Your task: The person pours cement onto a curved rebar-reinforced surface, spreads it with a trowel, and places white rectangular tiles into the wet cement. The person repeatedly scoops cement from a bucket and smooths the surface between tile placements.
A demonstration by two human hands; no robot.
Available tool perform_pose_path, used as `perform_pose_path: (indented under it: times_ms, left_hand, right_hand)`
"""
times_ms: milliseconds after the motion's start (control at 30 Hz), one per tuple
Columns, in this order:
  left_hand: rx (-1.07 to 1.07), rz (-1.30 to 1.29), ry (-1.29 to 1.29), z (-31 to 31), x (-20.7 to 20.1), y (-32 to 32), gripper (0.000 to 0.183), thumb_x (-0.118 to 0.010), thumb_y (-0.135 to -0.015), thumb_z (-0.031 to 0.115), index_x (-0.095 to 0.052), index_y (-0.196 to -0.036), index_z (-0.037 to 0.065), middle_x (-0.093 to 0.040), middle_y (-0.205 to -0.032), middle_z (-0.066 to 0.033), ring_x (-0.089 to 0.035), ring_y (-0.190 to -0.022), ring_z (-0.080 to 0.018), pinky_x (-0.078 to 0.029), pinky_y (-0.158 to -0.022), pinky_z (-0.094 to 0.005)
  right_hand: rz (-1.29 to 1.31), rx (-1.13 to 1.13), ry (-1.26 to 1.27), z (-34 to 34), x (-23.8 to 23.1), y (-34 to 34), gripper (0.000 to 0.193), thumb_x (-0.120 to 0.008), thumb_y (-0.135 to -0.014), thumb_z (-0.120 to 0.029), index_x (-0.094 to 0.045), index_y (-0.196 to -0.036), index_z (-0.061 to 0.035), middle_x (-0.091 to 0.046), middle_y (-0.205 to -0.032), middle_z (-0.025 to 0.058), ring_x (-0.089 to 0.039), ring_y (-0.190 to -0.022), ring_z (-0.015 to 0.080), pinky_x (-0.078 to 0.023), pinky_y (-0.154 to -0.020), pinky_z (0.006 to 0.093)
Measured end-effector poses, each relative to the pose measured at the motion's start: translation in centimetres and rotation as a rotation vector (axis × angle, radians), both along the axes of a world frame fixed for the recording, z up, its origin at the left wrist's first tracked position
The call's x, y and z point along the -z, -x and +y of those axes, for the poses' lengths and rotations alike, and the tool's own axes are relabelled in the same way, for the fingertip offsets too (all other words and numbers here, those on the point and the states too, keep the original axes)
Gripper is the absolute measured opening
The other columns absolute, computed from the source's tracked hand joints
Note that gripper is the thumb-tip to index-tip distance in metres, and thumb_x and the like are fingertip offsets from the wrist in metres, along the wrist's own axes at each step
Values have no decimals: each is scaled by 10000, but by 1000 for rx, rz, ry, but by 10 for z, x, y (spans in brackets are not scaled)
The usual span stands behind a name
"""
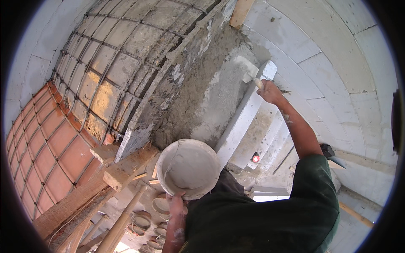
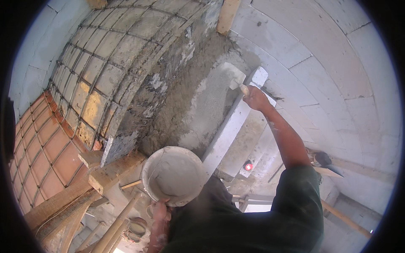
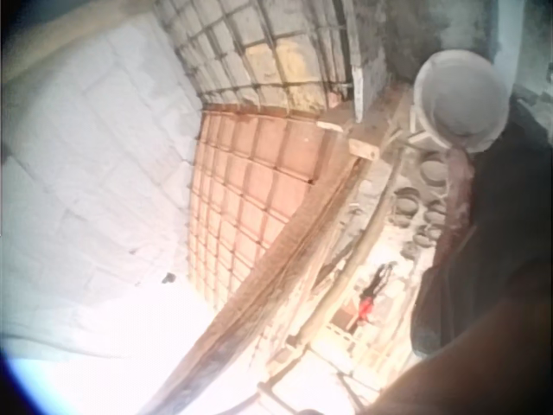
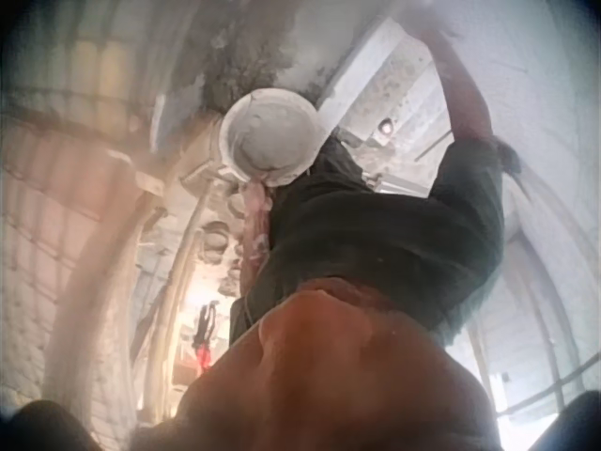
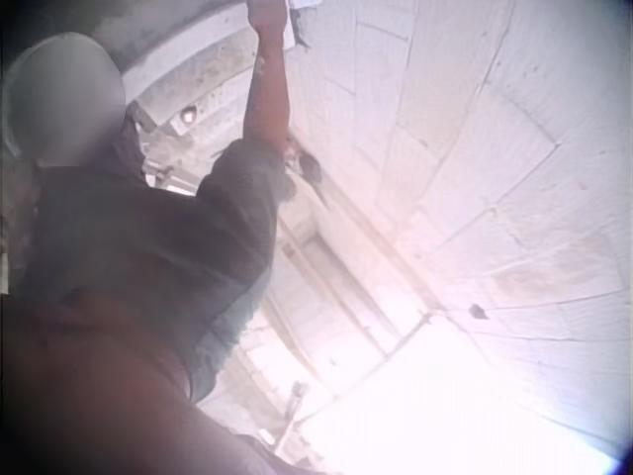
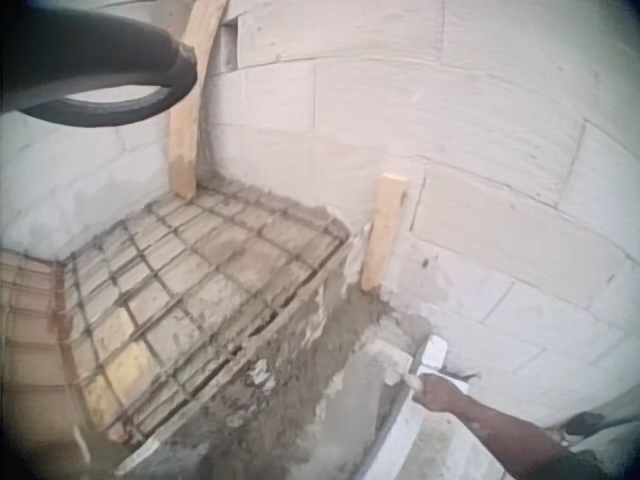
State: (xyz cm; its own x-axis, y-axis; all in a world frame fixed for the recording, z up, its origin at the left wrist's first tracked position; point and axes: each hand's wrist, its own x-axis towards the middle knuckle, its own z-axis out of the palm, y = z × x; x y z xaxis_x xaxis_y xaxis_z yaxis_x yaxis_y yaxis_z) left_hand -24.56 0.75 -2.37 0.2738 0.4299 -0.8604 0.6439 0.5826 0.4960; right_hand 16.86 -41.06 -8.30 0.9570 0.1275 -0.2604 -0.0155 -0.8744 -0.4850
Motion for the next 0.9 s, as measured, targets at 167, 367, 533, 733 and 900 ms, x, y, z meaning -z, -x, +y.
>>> perform_pose_path:
  times_ms: [167, 367, 533, 733, 900]
  left_hand:
    - [50, -59, -42, 1, 1, 6, 480, -669, -831, -5, -566, -1297, 49, -681, -988, -91, -613, -588, -178, -462, -415, -296]
    - [2, -154, -31, -6, 2, -4, 552, -659, -825, -37, -543, -1365, -15, -687, -1133, -140, -692, -825, -218, -576, -613, -327]
    - [56, -240, -10, -20, 8, -15, 630, -619, -822, -93, -506, -1440, -35, -627, -1344, -164, -650, -1193, -257, -538, -1018, -368]
    - [191, -330, -97, -32, 3, -18, 668, -607, -835, -95, -473, -1488, -45, -618, -1367, -154, -603, -1261, -241, -469, -1095, -346]
    - [87, -252, -46, -17, -21, -23, 618, -619, -846, -74, -495, -1450, -39, -650, -1284, -140, -658, -1146, -238, -544, -998, -356]
  right_hand:
    - [77, -128, 276, 11, -40, 14, 311, -739, -852, -222, -662, -1087, -34, -727, -933, 238, -717, -938, 439, -543, -831, 527]
    - [302, -358, 76, 79, -125, 99, 273, -693, -897, -208, -651, -1123, -61, -739, -961, 224, -722, -965, 439, -550, -837, 524]
    - [333, -697, 337, 118, -168, 149, 263, -657, -903, -163, -696, -1154, -95, -739, -903, 194, -733, -902, 403, -567, -814, 511]
    - [352, -787, 184, 152, -82, 195, 297, -664, -899, -177, -700, -1189, -118, -742, -908, 174, -732, -910, 405, -570, -797, 525]
    - [607, -641, -148, 128, -78, 208, 375, -735, -887, -241, -671, -1239, -129, -733, -932, 195, -714, -909, 435, -548, -785, 530]
